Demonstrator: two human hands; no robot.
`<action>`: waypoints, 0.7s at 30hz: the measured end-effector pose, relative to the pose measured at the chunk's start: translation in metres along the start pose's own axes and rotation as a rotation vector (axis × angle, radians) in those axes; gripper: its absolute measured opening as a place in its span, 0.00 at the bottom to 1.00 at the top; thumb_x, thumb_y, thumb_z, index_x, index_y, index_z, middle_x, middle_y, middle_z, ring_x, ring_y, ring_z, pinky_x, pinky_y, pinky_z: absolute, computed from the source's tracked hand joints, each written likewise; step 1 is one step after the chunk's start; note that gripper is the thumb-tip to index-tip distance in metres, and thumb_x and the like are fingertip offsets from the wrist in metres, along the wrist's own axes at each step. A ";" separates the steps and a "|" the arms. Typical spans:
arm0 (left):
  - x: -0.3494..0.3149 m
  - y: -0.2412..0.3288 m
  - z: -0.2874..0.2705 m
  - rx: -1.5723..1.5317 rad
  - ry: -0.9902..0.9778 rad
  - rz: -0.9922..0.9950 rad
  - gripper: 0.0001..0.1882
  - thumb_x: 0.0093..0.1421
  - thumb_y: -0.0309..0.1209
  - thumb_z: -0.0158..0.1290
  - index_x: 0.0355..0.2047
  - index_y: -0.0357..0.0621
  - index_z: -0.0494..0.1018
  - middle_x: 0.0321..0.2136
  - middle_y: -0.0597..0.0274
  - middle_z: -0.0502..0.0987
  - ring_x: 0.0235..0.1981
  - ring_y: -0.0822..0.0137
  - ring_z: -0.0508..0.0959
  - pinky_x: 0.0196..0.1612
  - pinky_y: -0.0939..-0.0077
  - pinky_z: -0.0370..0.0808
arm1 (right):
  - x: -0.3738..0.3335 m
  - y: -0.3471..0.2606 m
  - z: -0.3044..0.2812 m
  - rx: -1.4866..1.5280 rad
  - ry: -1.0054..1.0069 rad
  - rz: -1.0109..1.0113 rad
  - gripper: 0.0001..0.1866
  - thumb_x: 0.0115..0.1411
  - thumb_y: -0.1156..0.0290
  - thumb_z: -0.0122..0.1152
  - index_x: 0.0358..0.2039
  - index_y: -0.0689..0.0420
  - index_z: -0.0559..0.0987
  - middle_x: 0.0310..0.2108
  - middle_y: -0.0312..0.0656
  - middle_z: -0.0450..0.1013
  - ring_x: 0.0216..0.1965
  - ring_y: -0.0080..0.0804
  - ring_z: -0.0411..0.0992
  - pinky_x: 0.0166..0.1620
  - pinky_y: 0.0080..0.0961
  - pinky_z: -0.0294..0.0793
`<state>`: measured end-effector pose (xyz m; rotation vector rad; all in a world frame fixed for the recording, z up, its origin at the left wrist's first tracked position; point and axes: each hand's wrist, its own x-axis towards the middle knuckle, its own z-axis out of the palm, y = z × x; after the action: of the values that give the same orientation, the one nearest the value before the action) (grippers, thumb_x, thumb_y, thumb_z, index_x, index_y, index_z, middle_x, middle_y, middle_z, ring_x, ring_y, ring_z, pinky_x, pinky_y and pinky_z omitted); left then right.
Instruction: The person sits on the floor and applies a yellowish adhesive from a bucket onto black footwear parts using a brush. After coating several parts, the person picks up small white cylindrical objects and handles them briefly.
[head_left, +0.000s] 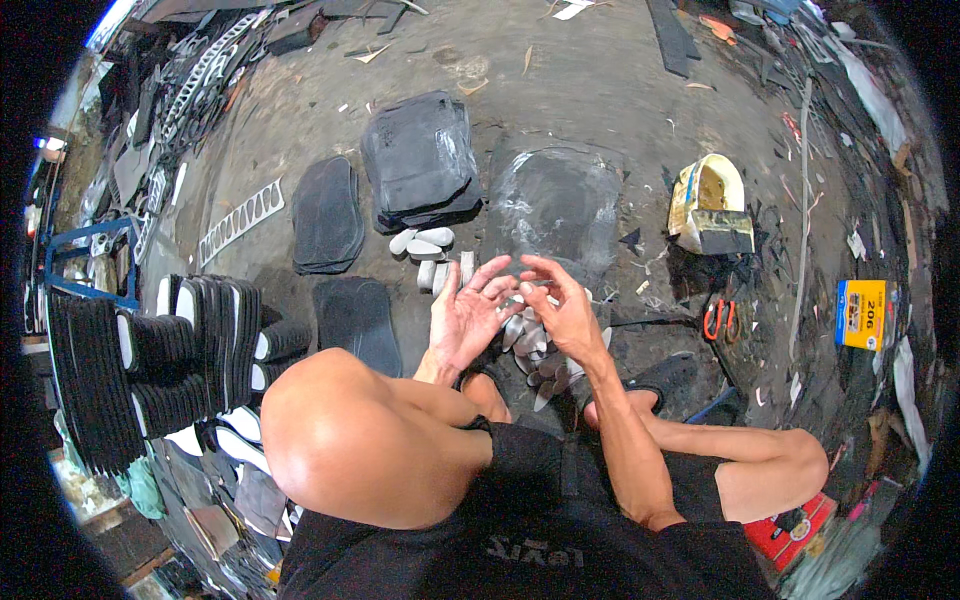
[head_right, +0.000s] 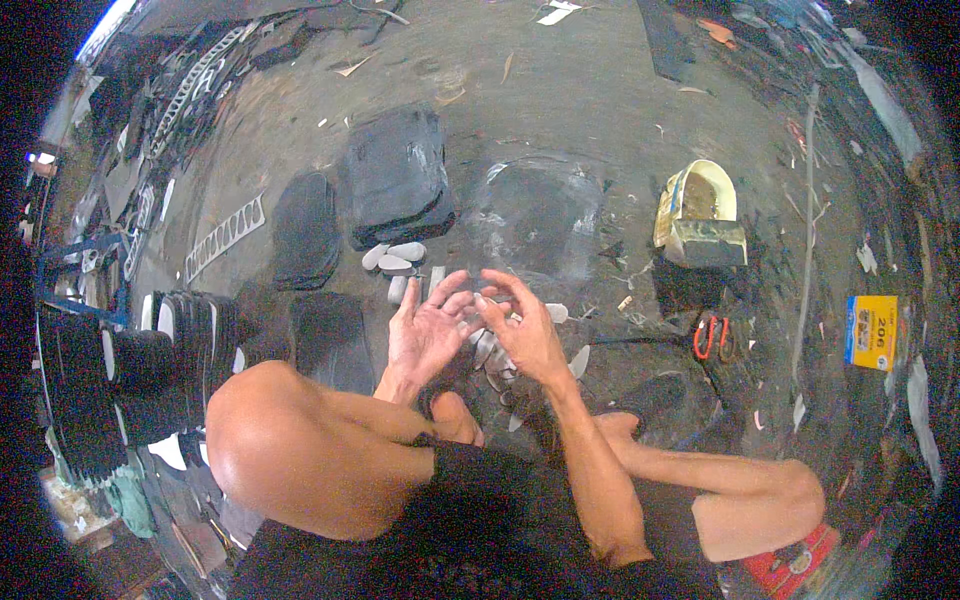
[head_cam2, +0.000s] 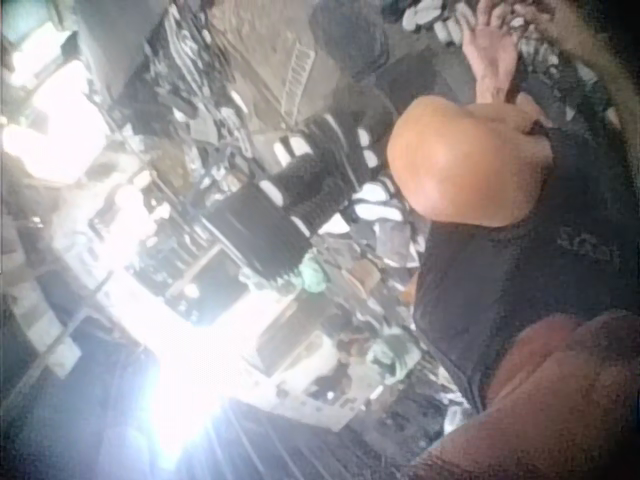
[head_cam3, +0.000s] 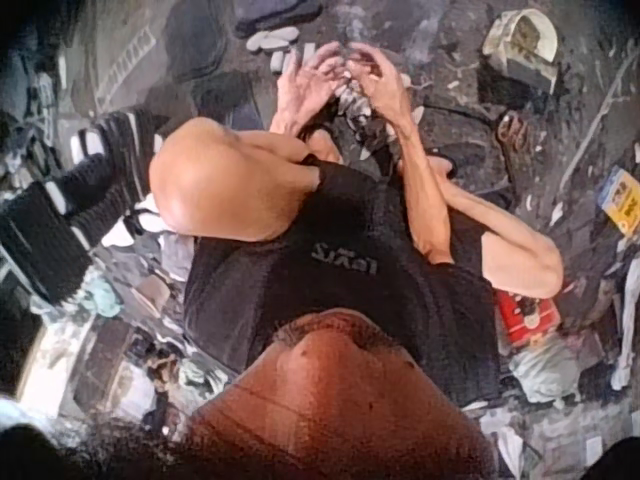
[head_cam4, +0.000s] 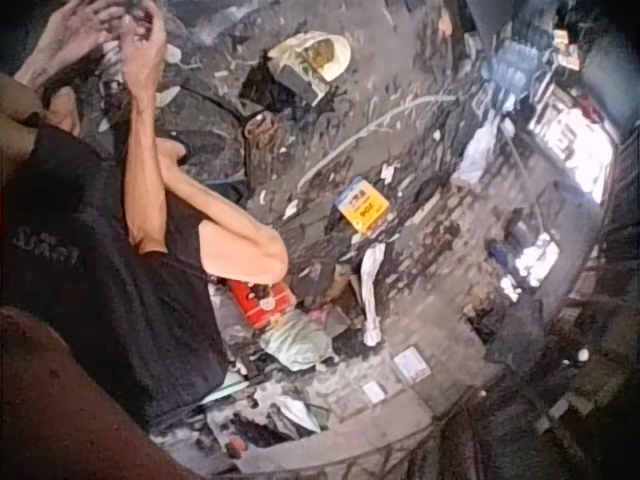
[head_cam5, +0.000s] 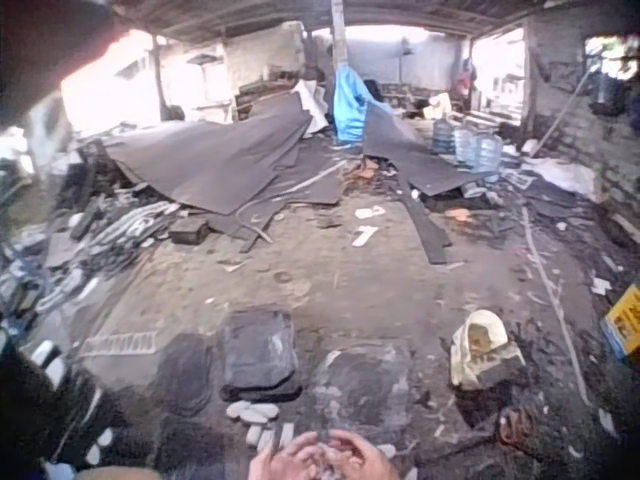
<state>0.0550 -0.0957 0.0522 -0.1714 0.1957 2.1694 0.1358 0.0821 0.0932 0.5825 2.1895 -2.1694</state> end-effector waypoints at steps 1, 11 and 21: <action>-0.002 -0.002 0.000 0.022 0.047 0.008 0.39 0.75 0.62 0.36 0.70 0.42 0.66 0.61 0.42 0.75 0.61 0.47 0.74 0.66 0.47 0.68 | -0.001 -0.002 0.000 0.012 -0.024 0.013 0.21 0.72 0.59 0.62 0.62 0.55 0.78 0.53 0.43 0.79 0.44 0.26 0.77 0.46 0.28 0.78; -0.007 -0.018 0.027 0.023 0.051 -0.037 0.41 0.74 0.65 0.31 0.79 0.58 0.51 0.76 0.52 0.57 0.73 0.53 0.62 0.75 0.49 0.56 | 0.003 0.019 0.017 0.039 0.166 -0.086 0.18 0.74 0.57 0.59 0.53 0.59 0.81 0.40 0.33 0.78 0.37 0.19 0.73 0.38 0.24 0.75; -0.010 -0.035 0.027 -0.014 0.021 -0.118 0.42 0.74 0.64 0.36 0.80 0.55 0.48 0.78 0.60 0.52 0.76 0.58 0.55 0.76 0.51 0.51 | 0.031 0.024 0.029 -0.125 0.412 0.002 0.28 0.75 0.53 0.56 0.21 0.61 0.73 0.17 0.33 0.65 0.23 0.23 0.59 0.27 0.32 0.63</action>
<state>0.0878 -0.0788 0.0784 -0.2091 0.1778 2.0523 0.1061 0.0618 0.0611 1.1087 2.4845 -2.0367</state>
